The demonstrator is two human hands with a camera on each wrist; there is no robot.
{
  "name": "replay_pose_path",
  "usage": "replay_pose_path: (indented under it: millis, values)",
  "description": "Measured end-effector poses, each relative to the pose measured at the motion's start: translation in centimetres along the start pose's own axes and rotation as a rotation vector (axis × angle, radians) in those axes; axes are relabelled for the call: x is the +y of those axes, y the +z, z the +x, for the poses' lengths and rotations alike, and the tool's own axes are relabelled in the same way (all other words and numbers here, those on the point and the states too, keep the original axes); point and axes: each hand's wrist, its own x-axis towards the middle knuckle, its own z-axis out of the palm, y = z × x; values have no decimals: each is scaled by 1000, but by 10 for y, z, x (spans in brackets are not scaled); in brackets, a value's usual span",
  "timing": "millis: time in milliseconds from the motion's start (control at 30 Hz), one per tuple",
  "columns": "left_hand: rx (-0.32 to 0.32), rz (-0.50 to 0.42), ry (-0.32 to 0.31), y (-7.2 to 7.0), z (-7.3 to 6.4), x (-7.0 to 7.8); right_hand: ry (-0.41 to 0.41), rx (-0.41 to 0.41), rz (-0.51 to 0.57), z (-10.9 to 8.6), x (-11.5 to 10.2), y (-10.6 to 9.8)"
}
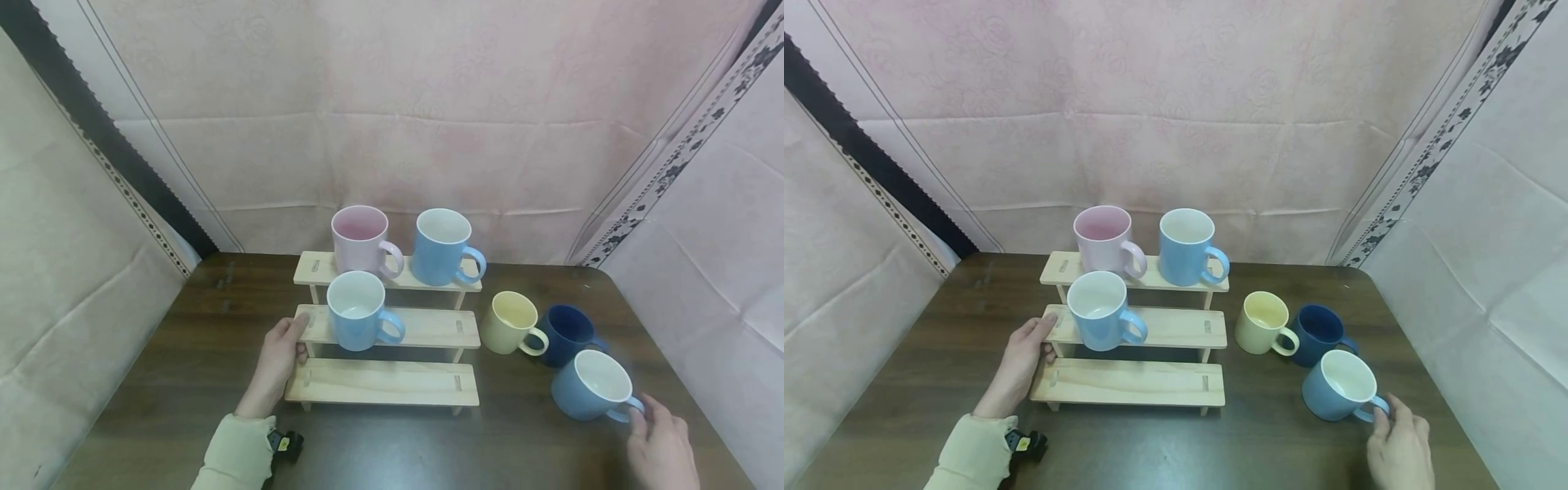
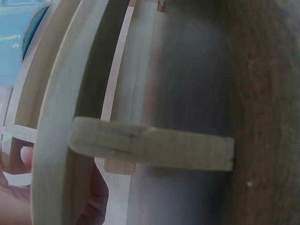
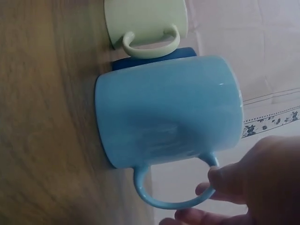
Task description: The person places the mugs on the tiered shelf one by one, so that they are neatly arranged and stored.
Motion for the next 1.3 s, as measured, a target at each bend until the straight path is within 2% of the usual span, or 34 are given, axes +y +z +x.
replay_pose_path:
  millis: [167, 433, 800, 1000, 1300]
  values:
    - [1, 5, 3, -1, 0, 0, -49, 8, 4, 3, 4, 1]
    - [8, 11, 0, -1, -1, -1, -27, 3, 2, 6, 6, 2]
    - [8, 3, 15, -1, -1, 0, -135, 28, -39, 6, 15, -3]
    - [-6, -13, 13, -1, -2, 2, -102, -4, -56, 7, 16, -4]
    - [-5, -16, -1, -1, -1, 2, -107, 63, -35, 3, 16, -1]
